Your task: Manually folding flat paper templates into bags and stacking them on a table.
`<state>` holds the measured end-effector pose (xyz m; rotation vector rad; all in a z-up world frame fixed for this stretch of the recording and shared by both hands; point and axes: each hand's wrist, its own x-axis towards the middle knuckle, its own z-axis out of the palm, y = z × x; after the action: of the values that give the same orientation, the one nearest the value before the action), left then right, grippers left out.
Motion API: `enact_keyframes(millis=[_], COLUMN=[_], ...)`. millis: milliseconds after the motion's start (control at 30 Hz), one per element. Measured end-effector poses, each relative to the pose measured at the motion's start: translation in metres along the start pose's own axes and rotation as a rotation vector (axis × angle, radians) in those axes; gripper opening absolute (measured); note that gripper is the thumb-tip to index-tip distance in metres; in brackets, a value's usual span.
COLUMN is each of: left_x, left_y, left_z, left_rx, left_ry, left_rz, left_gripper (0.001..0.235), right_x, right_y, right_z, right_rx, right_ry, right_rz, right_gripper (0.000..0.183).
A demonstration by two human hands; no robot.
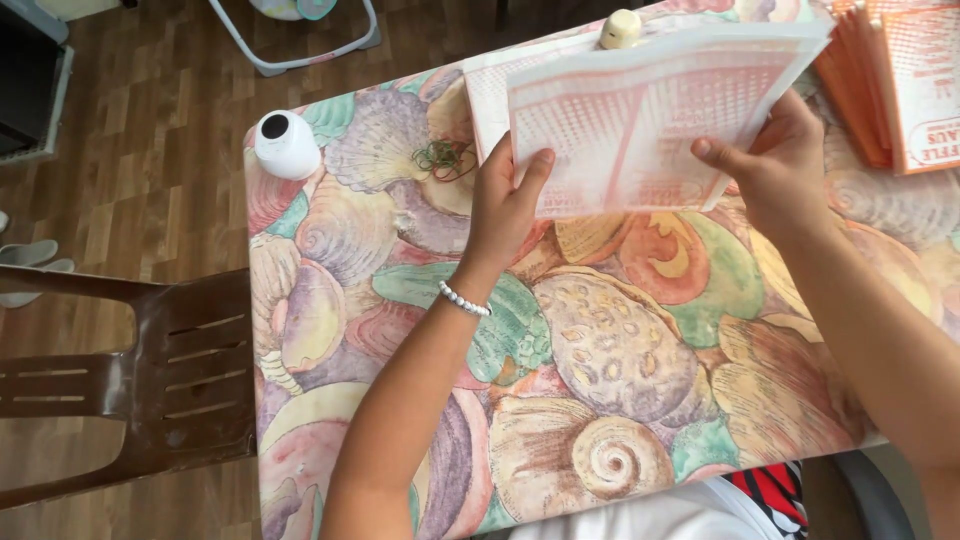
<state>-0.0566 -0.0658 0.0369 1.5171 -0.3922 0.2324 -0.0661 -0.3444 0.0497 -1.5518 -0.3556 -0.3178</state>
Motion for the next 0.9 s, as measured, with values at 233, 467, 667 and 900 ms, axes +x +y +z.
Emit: enact_keyframes(millis=[233,467,667,900], left_x=[-0.023,-0.032,-0.037,-0.040], left_y=[0.007,0.006,0.005,-0.005], left_z=[0.016,0.024,0.027,0.036], left_rx=[0.075,0.094,0.124,0.164], left_ry=[0.089,0.136,0.160,0.241], left_rz=[0.088,0.115,0.109,0.071], left_gripper=[0.016,0.021,0.025,0.024], right_x=[-0.032,-0.044,-0.045,-0.048], right_y=[0.000,0.002,0.001,0.003], right_z=[-0.006,-0.010,-0.010,-0.004], right_rx=[-0.105,-0.120,-0.074,-0.069], right_ry=[0.075,0.089,0.105,0.113], right_rz=[0.142,0.136,0.103,0.111], right_gripper=[0.052,0.045,0.045,0.034])
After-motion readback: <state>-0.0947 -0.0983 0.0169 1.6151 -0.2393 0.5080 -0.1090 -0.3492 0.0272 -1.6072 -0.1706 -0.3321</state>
